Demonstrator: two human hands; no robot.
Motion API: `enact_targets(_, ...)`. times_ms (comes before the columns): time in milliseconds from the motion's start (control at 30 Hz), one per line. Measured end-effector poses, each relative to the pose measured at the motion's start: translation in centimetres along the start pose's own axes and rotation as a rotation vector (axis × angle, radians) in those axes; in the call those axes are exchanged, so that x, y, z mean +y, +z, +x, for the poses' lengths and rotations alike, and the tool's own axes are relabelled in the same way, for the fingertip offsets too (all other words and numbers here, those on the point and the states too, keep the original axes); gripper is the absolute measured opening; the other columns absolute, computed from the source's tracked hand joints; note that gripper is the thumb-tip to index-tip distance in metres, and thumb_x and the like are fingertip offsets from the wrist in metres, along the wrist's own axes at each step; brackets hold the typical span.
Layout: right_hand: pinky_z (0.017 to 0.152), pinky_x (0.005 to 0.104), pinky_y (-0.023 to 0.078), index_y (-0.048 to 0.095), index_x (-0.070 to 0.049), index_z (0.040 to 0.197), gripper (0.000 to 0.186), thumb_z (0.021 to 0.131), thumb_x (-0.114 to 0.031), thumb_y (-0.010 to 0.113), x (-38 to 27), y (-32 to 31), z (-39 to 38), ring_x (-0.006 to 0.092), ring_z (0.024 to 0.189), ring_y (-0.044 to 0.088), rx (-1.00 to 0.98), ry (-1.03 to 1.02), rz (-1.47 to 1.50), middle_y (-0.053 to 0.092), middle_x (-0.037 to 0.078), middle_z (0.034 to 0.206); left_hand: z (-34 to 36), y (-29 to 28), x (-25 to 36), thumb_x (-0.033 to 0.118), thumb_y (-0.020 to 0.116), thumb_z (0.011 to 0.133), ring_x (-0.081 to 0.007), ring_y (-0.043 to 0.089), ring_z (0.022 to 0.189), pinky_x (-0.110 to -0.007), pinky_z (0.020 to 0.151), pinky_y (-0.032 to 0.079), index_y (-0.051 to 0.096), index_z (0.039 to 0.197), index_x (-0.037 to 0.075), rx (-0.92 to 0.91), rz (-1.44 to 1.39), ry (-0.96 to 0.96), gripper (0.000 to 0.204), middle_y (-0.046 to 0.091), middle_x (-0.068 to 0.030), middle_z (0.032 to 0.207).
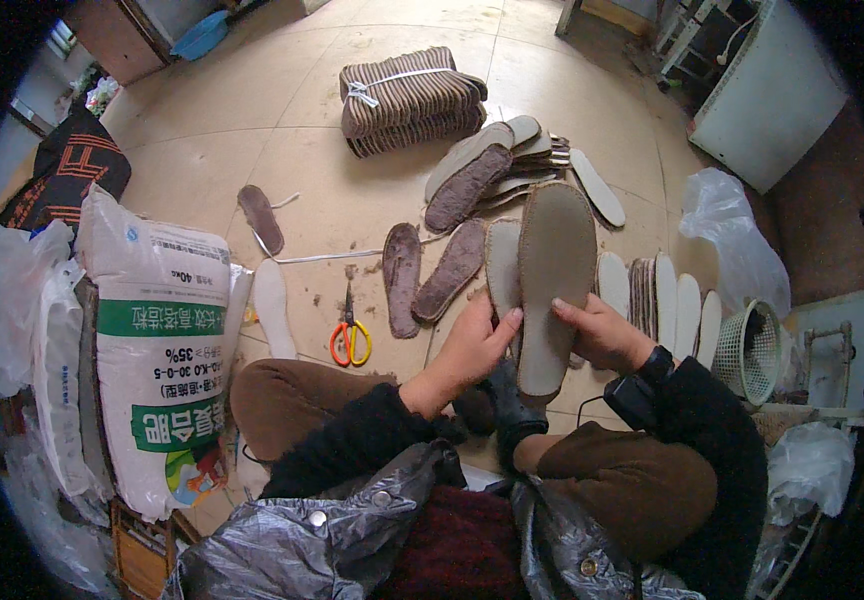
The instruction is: The person sits on the floor and repeatedly aligns a brown fabric insole with a white foam insole, then uses scissors to trim the fabric to match the foam shape. The person stacks trimmed pairs and continues the process with additional insoles.
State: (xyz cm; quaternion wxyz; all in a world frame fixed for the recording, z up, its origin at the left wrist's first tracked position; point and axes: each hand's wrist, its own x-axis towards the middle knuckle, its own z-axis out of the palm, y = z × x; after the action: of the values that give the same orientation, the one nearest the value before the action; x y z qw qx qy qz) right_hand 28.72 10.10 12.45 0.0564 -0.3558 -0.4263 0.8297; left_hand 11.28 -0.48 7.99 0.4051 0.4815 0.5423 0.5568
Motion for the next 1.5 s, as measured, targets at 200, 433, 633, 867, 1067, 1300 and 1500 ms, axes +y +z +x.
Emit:
enact_targets(200, 0.087, 0.0349, 0.048, 0.051, -0.001, 0.12, 0.035, 0.096, -0.027, 0.048, -0.5, -0.1, 0.5, 0.0191, 0.098, 0.059, 0.184, -0.158, 0.026, 0.06, 0.009, 0.109, 1.6, -2.0, 1.1, 0.007, 0.054, 0.082, -0.0386, 0.054, 0.099, -0.042, 0.082, 0.046, 0.041, 0.128, -0.002, 0.208, 0.502, 0.217, 0.049, 0.048, -0.0201, 0.114)
enact_targets(433, 0.077, 0.0308, 0.051, 0.053, 0.0, 0.117, 0.04, 0.098, -0.034, 0.045, -0.3, 0.3, 0.2, 0.015, 0.09, 0.06, 0.095, -0.061, -0.357, 0.061, 0.007, 0.104, 1.8, 1.5, 3.0, 0.007, 0.062, 0.071, -0.0369, 0.056, 0.098, -0.042, 0.074, 0.051, 0.035, 0.135, 0.001, -0.044, 0.879, 0.144, 0.069, 0.042, -0.0148, 0.126)
enact_targets(633, 0.075, 0.0319, 0.052, 0.052, -0.003, 0.12, 0.043, 0.095, -0.038, 0.05, 0.0, 0.2, -0.5, 0.0161, 0.087, 0.062, 0.082, -0.182, -0.128, 0.063, 0.007, 0.1, 1.1, 2.2, 2.9, 0.024, 0.065, 0.078, -0.0335, 0.054, 0.101, -0.041, 0.087, 0.047, 0.04, 0.133, 0.002, -0.067, 0.859, 0.294, 0.064, 0.04, -0.0121, 0.134)
enact_targets(867, 0.077, 0.0355, 0.053, 0.052, -0.003, 0.117, 0.036, 0.095, -0.031, 0.049, -0.4, -1.1, 0.4, 0.0223, 0.089, 0.064, 0.252, -0.138, 0.267, 0.063, 0.01, 0.106, 0.4, 2.3, 2.9, 0.016, 0.065, 0.08, -0.0276, 0.057, 0.093, -0.036, 0.083, 0.046, 0.059, 0.114, 0.007, -0.312, 0.567, 0.676, 0.036, 0.057, -0.0071, 0.118)
enact_targets(1067, 0.082, 0.0374, 0.052, 0.052, -0.004, 0.119, 0.035, 0.094, -0.029, 0.05, -0.7, -0.9, 0.2, 0.0221, 0.093, 0.063, 0.186, -0.207, 0.302, 0.063, 0.01, 0.108, 0.5, -1.4, 2.4, 0.01, 0.064, 0.08, -0.0288, 0.058, 0.088, -0.037, 0.076, 0.047, 0.063, 0.093, 0.004, 0.121, 0.311, 0.335, 0.014, 0.062, -0.0134, 0.092)
enact_targets(1300, 0.081, 0.038, 0.053, 0.052, -0.004, 0.119, 0.036, 0.092, -0.028, 0.053, -0.8, -0.1, 0.1, 0.0223, 0.091, 0.064, 0.17, -0.153, 0.239, 0.063, 0.009, 0.105, 1.7, -0.7, 1.9, 0.026, 0.057, 0.089, -0.0383, 0.057, 0.086, -0.042, 0.076, 0.046, 0.048, 0.114, 0.002, 0.068, 0.486, 0.051, 0.035, 0.059, -0.0185, 0.085)
enact_targets(1500, 0.083, 0.0375, 0.052, 0.051, -0.004, 0.12, 0.036, 0.094, -0.028, 0.049, -1.5, -0.5, -0.3, 0.0227, 0.093, 0.063, 0.243, -0.22, 0.283, 0.063, 0.01, 0.108, 0.8, -2.4, -1.6, 0.027, 0.047, 0.096, -0.0324, 0.054, 0.068, -0.036, 0.062, 0.042, 0.053, 0.086, -0.001, -0.041, 0.245, -0.042, 0.031, 0.057, -0.0162, 0.073)
